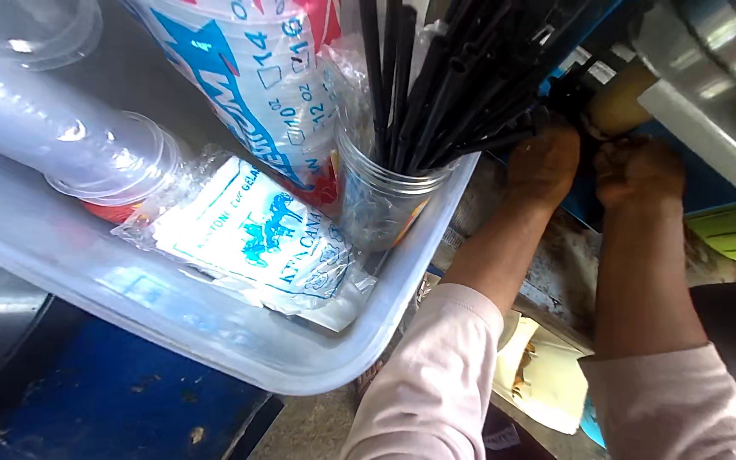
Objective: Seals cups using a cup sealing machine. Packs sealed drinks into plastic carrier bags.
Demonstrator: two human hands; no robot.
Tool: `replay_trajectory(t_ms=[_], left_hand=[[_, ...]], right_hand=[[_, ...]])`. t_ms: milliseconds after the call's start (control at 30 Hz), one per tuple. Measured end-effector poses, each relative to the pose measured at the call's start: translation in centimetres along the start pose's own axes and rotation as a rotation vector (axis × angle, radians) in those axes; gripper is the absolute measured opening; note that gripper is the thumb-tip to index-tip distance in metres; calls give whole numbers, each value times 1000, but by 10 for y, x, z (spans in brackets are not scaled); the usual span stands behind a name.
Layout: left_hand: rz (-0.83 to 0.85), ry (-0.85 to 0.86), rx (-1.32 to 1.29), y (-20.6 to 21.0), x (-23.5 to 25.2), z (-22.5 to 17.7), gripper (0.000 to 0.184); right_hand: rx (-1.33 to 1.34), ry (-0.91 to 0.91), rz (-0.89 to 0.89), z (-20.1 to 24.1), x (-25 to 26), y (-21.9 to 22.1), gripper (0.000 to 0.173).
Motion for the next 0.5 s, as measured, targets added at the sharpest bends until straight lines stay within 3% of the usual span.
replay_trajectory(t_ms=[167,333,500], left_hand=[[23,-2,16,3,0,2,43],[-8,20,-19,1,-1,2,37],[1,31,-132,-5,0,1,41]], right_hand=[[30,85,44,12,-8,16,30],[-11,-17,52,3,3,15,35],[62,-34,53,3,11,17,28]])
Point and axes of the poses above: each hand's wrist, its own x-axis towards the middle knuckle, its own y-axis out of the palm, z = x × y, the point moved 2 cm from there along x, towards the middle knuckle, and after that the axes turned 3 degrees about -y, right-handed, at the moved point
